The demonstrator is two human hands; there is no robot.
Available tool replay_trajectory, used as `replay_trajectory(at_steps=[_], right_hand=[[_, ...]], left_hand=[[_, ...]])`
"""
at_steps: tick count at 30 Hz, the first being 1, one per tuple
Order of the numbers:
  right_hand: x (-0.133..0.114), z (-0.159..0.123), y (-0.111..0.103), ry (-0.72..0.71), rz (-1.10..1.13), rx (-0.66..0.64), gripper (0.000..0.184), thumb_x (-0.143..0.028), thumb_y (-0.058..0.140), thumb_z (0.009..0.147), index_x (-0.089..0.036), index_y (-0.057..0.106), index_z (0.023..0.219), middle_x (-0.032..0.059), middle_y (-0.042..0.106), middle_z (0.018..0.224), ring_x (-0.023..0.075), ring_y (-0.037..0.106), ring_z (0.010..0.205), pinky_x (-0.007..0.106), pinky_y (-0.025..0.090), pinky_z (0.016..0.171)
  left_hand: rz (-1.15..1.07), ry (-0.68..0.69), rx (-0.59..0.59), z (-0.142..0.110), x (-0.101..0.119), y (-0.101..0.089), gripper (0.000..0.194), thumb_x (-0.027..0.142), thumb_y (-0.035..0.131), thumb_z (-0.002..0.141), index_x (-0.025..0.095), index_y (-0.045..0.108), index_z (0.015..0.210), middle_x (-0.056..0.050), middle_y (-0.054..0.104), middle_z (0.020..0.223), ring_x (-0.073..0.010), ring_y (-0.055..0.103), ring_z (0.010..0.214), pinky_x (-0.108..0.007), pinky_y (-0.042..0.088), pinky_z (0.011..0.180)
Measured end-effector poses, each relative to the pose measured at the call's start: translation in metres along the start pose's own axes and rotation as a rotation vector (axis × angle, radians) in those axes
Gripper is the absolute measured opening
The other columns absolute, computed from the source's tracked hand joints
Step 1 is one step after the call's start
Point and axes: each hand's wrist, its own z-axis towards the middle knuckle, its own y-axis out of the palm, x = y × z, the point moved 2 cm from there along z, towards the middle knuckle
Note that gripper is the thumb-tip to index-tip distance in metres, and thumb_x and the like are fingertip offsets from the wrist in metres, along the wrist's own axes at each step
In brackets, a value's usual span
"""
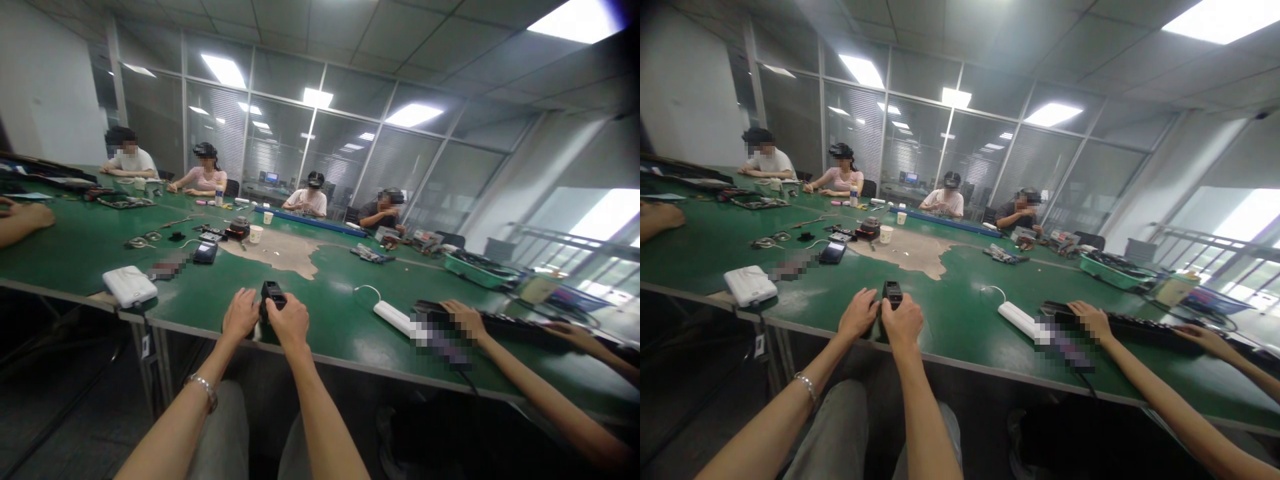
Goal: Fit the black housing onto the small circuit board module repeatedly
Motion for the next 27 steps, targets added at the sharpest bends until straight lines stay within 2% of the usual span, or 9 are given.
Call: replay_trajectory(at_steps=[4, 8, 12, 16, 27], right_hand=[[-0.003, 0.014, -0.020, -0.027, 0.053, 0.070, 0.036, -0.051, 0.057, 0.085, -0.021, 0.070, 0.100, 0.0100, 0.074, 0.088, 0.0248, 0.070, 0.087, 0.029, 0.047, 0.077], [0.010, 0.025, -0.032, -0.018, 0.065, 0.121, 0.040, -0.051, 0.055, 0.087, -0.022, 0.068, 0.111, 0.0089, 0.074, 0.093, 0.0235, 0.069, 0.090, 0.028, 0.046, 0.079], [0.032, 0.025, -0.024, 0.037, -0.002, 0.086, 0.044, -0.051, 0.055, 0.088, -0.020, 0.067, 0.116, 0.0106, 0.073, 0.096, 0.0242, 0.069, 0.092, 0.029, 0.046, 0.079], [0.048, 0.020, -0.012, 0.065, -0.035, 0.060, 0.043, -0.048, 0.057, 0.087, -0.018, 0.066, 0.117, 0.0115, 0.073, 0.096, 0.0249, 0.069, 0.091, 0.030, 0.047, 0.078], [0.063, 0.013, 0.006, 0.079, -0.064, 0.006, 0.045, -0.049, 0.057, 0.086, -0.019, 0.064, 0.119, 0.0120, 0.072, 0.095, 0.0268, 0.069, 0.088, 0.033, 0.048, 0.076]], left_hand=[[-0.004, 0.001, 0.003, 0.000, 0.001, -0.001, 0.036, 0.026, 0.048, 0.094, 0.015, 0.060, 0.126, -0.012, 0.063, 0.131, -0.0257, 0.046, 0.134, -0.039, 0.035, 0.113], [-0.007, 0.003, 0.012, -0.001, 0.001, -0.001, 0.035, 0.026, 0.048, 0.094, 0.014, 0.060, 0.125, -0.012, 0.062, 0.131, -0.0262, 0.045, 0.134, -0.039, 0.034, 0.114], [-0.011, 0.004, 0.020, 0.000, 0.000, 0.000, 0.036, 0.026, 0.049, 0.094, 0.013, 0.060, 0.125, -0.013, 0.062, 0.132, -0.0279, 0.047, 0.133, -0.042, 0.035, 0.113], [-0.015, 0.008, 0.031, 0.000, -0.001, 0.001, 0.035, 0.026, 0.050, 0.093, 0.016, 0.061, 0.125, -0.011, 0.062, 0.132, -0.0267, 0.048, 0.132, -0.043, 0.036, 0.113], [-0.016, 0.028, 0.033, 0.002, -0.002, 0.003, 0.031, 0.026, 0.049, 0.093, 0.016, 0.063, 0.118, -0.011, 0.064, 0.128, -0.0258, 0.048, 0.132, -0.042, 0.035, 0.114]])
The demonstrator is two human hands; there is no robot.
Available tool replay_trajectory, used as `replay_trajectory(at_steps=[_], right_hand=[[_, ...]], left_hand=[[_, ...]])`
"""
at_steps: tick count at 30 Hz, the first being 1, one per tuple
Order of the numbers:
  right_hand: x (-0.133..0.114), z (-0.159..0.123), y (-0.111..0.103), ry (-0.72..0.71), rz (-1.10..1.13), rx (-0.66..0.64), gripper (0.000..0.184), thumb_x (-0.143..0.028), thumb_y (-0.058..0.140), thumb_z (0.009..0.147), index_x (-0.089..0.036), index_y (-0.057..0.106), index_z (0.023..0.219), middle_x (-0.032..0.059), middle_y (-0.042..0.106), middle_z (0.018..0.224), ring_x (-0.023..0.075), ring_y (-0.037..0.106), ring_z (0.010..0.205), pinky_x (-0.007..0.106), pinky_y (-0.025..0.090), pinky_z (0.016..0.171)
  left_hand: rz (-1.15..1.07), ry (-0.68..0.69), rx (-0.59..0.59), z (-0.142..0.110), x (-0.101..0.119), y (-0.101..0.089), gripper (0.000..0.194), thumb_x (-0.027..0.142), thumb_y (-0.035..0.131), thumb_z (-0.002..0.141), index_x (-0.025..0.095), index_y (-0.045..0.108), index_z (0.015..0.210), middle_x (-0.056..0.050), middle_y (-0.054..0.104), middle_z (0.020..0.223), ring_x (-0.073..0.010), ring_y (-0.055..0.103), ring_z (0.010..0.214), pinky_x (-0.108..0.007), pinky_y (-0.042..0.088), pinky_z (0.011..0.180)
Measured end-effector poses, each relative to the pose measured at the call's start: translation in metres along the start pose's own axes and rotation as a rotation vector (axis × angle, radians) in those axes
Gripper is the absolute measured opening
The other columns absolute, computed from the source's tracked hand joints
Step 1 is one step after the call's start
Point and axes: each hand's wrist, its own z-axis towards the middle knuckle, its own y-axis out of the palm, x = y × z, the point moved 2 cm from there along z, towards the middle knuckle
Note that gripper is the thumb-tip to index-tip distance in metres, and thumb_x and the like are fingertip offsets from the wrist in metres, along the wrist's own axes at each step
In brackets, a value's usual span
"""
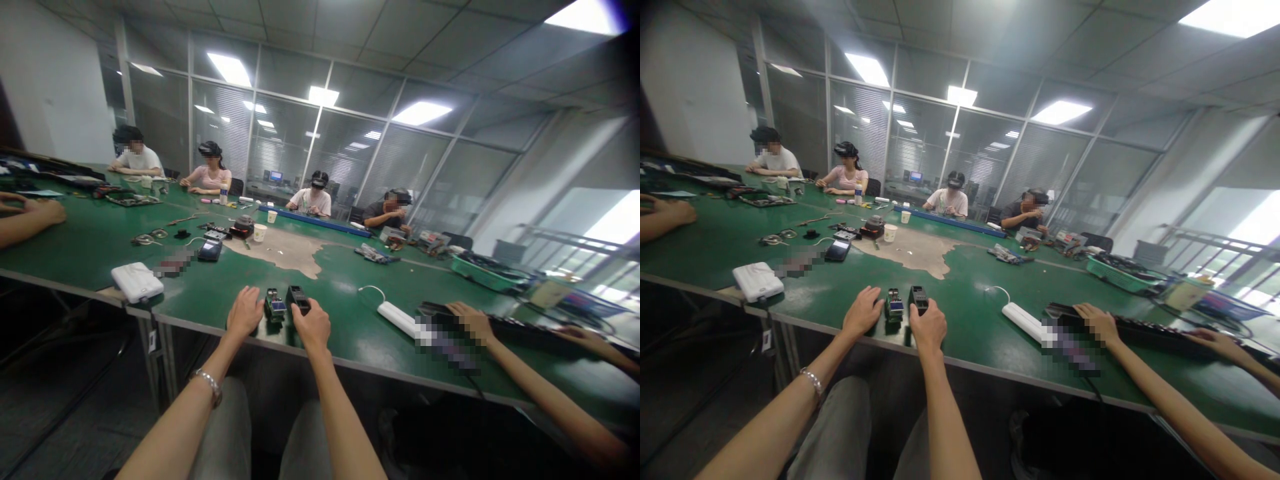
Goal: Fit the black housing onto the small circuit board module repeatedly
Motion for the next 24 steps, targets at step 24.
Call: replay_trajectory(at_steps=[24], right_hand=[[0.025, -0.010, 0.025, -0.137, 0.157, 0.183, 0.074, -0.047, 0.058, 0.085, -0.005, 0.041, 0.144, 0.0219, 0.049, 0.142, 0.0298, 0.048, 0.130, 0.039, 0.039, 0.104]], left_hand=[[0.018, 0.011, 0.020, 0.000, 0.001, 0.001, 0.032, 0.026, 0.048, 0.092, 0.014, 0.065, 0.117, -0.013, 0.063, 0.131, -0.0259, 0.049, 0.132, -0.043, 0.035, 0.114]])
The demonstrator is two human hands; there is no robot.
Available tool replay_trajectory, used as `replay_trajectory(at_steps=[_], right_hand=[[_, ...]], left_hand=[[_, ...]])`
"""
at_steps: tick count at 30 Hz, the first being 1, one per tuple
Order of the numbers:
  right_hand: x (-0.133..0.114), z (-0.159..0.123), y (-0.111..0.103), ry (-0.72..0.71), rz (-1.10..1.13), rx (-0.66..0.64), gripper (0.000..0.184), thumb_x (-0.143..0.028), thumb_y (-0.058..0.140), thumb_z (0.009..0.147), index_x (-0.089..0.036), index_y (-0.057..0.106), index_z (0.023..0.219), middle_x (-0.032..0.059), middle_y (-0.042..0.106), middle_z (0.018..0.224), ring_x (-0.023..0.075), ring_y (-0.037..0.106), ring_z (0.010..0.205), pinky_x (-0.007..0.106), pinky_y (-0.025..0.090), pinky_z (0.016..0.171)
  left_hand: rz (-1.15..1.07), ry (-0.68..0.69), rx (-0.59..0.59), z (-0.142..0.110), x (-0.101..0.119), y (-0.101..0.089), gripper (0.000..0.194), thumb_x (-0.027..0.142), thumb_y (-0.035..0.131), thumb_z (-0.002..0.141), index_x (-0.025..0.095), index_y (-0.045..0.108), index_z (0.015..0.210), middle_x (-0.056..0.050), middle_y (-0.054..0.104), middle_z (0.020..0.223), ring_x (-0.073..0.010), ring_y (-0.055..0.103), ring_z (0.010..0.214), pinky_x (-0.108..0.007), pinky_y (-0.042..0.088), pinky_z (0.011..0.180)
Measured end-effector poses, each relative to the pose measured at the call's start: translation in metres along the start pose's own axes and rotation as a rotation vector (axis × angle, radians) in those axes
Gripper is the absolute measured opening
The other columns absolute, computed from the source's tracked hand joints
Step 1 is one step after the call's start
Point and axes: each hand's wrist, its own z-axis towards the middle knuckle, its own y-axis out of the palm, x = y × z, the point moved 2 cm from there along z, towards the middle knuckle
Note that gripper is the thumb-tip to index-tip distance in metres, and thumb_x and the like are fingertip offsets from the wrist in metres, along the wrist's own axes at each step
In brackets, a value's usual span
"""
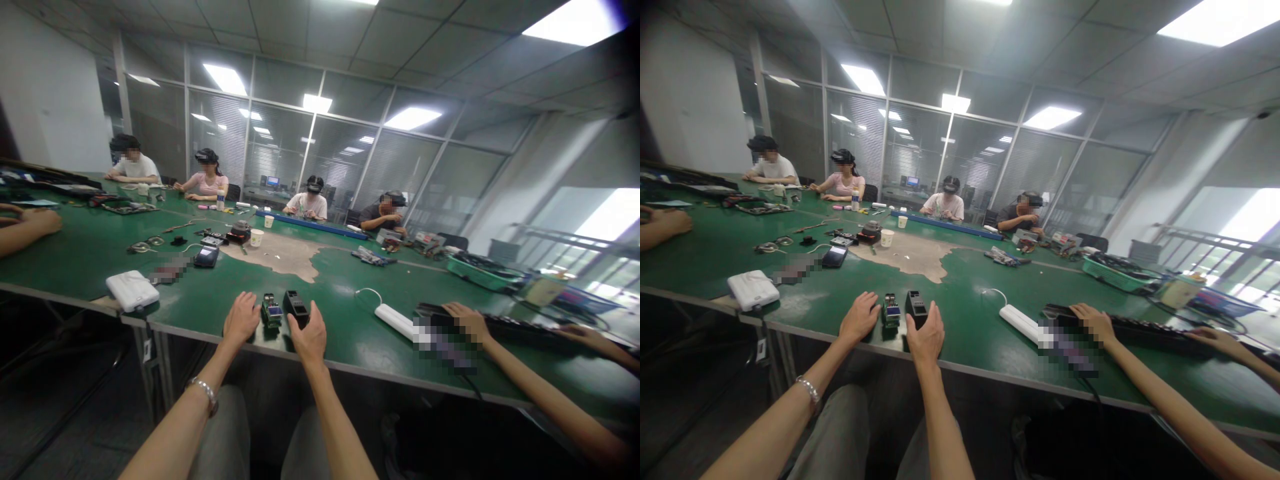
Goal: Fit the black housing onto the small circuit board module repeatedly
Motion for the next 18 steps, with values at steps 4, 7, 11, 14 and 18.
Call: replay_trajectory(at_steps=[4, 7, 11, 14, 18], right_hand=[[-0.007, 0.010, -0.007, 0.053, 0.028, -0.068, 0.054, -0.038, 0.056, 0.087, -0.009, 0.055, 0.133, 0.0171, 0.063, 0.126, 0.0257, 0.059, 0.116, 0.034, 0.042, 0.099], [-0.017, 0.017, -0.017, 0.059, 0.044, -0.059, 0.048, -0.039, 0.051, 0.089, -0.012, 0.060, 0.128, 0.0144, 0.066, 0.121, 0.0240, 0.062, 0.112, 0.032, 0.042, 0.098], [-0.041, 0.020, -0.031, 0.023, 0.166, -0.009, 0.050, -0.047, 0.050, 0.091, -0.015, 0.059, 0.128, 0.0115, 0.067, 0.121, 0.0223, 0.062, 0.110, 0.029, 0.043, 0.096], [-0.062, 0.018, -0.033, -0.029, 0.203, -0.005, 0.049, -0.047, 0.054, 0.089, -0.016, 0.060, 0.127, 0.0109, 0.068, 0.119, 0.0220, 0.063, 0.108, 0.028, 0.043, 0.095], [-0.078, 0.013, -0.026, -0.033, 0.162, -0.032, 0.047, -0.043, 0.058, 0.088, -0.015, 0.062, 0.125, 0.0125, 0.069, 0.116, 0.0231, 0.064, 0.104, 0.030, 0.044, 0.092]], left_hand=[[-0.007, 0.004, 0.014, 0.001, -0.002, 0.001, 0.031, 0.025, 0.049, 0.091, 0.017, 0.065, 0.118, -0.011, 0.064, 0.129, -0.0250, 0.050, 0.130, -0.044, 0.035, 0.114], [-0.015, 0.001, 0.019, 0.001, -0.003, 0.002, 0.032, 0.024, 0.049, 0.091, 0.017, 0.065, 0.118, -0.012, 0.063, 0.129, -0.0256, 0.050, 0.130, -0.044, 0.037, 0.113], [-0.026, -0.014, 0.030, 0.000, -0.004, 0.004, 0.035, 0.025, 0.048, 0.092, 0.016, 0.063, 0.122, -0.012, 0.061, 0.133, -0.0262, 0.048, 0.133, -0.044, 0.036, 0.114], [-0.033, -0.024, 0.039, -0.001, -0.005, 0.007, 0.036, 0.023, 0.046, 0.092, 0.015, 0.061, 0.124, -0.013, 0.061, 0.134, -0.0258, 0.047, 0.134, -0.043, 0.035, 0.115], [-0.037, -0.022, 0.048, -0.001, -0.005, 0.007, 0.037, 0.021, 0.045, 0.093, 0.014, 0.061, 0.125, -0.013, 0.061, 0.133, -0.0258, 0.047, 0.134, -0.043, 0.037, 0.114]])
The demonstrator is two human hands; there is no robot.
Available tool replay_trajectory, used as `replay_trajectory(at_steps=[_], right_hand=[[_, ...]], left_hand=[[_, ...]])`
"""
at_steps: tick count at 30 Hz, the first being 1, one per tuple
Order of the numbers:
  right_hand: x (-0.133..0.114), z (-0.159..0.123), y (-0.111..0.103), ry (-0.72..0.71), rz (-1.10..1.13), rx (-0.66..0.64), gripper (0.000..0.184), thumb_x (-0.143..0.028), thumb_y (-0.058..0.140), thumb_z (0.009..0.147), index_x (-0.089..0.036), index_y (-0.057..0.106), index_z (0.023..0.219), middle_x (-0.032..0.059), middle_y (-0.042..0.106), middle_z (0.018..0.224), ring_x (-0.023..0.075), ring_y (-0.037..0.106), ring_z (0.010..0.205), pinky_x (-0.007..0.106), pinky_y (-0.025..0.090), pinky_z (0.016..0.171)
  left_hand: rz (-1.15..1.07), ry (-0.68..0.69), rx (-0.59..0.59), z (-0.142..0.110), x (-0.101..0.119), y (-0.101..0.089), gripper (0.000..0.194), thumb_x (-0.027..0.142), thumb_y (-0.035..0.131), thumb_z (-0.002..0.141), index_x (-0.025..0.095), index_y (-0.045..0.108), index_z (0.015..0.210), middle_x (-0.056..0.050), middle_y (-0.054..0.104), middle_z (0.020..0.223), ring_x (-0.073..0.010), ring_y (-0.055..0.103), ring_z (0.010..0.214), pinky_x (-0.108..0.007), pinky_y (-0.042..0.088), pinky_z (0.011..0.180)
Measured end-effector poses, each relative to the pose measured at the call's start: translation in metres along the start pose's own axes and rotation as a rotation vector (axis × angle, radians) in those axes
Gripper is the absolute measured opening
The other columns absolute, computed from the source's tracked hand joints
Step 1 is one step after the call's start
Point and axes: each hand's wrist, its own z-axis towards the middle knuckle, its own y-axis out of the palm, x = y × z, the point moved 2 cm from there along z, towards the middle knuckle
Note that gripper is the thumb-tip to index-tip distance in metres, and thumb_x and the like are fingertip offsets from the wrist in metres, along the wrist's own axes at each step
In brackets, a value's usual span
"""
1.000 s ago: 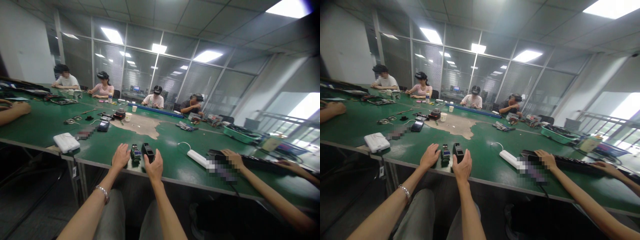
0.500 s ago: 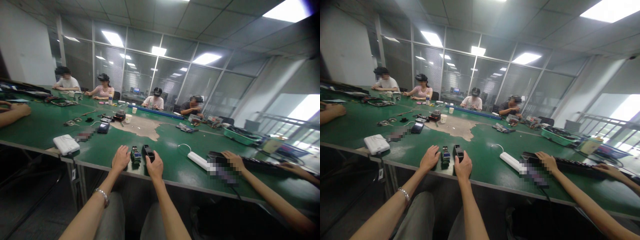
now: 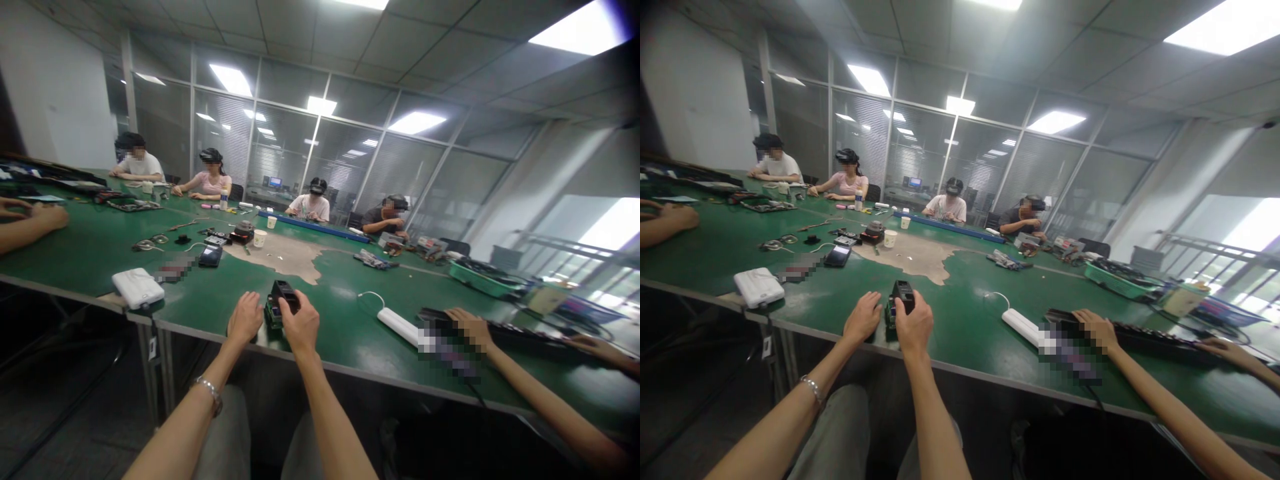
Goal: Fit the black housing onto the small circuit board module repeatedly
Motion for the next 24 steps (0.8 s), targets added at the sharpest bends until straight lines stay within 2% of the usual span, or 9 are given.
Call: replay_trajectory(at_steps=[9, 12, 19, 24], right_hand=[[-0.008, -0.012, 0.013, -0.029, -0.107, -0.079, 0.039, -0.040, 0.057, 0.090, -0.017, 0.062, 0.121, 0.0100, 0.070, 0.108, 0.0235, 0.065, 0.100, 0.028, 0.044, 0.086], [-0.008, -0.018, 0.014, -0.019, -0.145, -0.098, 0.042, -0.039, 0.058, 0.088, -0.016, 0.060, 0.124, 0.0106, 0.070, 0.108, 0.0248, 0.065, 0.100, 0.030, 0.045, 0.086], [-0.001, -0.028, 0.019, -0.032, -0.190, -0.138, 0.059, -0.040, 0.064, 0.084, -0.008, 0.054, 0.132, 0.0198, 0.060, 0.128, 0.0295, 0.059, 0.114, 0.034, 0.043, 0.094], [0.000, -0.026, 0.021, 0.005, -0.249, -0.163, 0.058, -0.046, 0.063, 0.085, -0.009, 0.055, 0.128, 0.0187, 0.067, 0.115, 0.0295, 0.063, 0.106, 0.033, 0.045, 0.087]], left_hand=[[0.000, -0.003, 0.000, 0.000, 0.001, -0.003, 0.036, 0.020, 0.045, 0.092, 0.016, 0.062, 0.123, -0.011, 0.061, 0.133, -0.0257, 0.047, 0.133, -0.042, 0.038, 0.113], [0.002, -0.005, -0.005, 0.000, 0.001, -0.004, 0.036, 0.020, 0.044, 0.092, 0.014, 0.061, 0.123, -0.013, 0.061, 0.133, -0.0258, 0.048, 0.133, -0.042, 0.038, 0.113], [0.007, 0.001, -0.011, 0.000, 0.003, -0.006, 0.037, 0.017, 0.043, 0.092, 0.010, 0.062, 0.123, -0.015, 0.061, 0.133, -0.0249, 0.047, 0.133, -0.040, 0.037, 0.114], [0.007, 0.012, -0.023, 0.000, 0.004, -0.005, 0.037, 0.016, 0.041, 0.093, 0.013, 0.062, 0.124, -0.013, 0.061, 0.133, -0.0243, 0.048, 0.133, -0.042, 0.038, 0.113]])
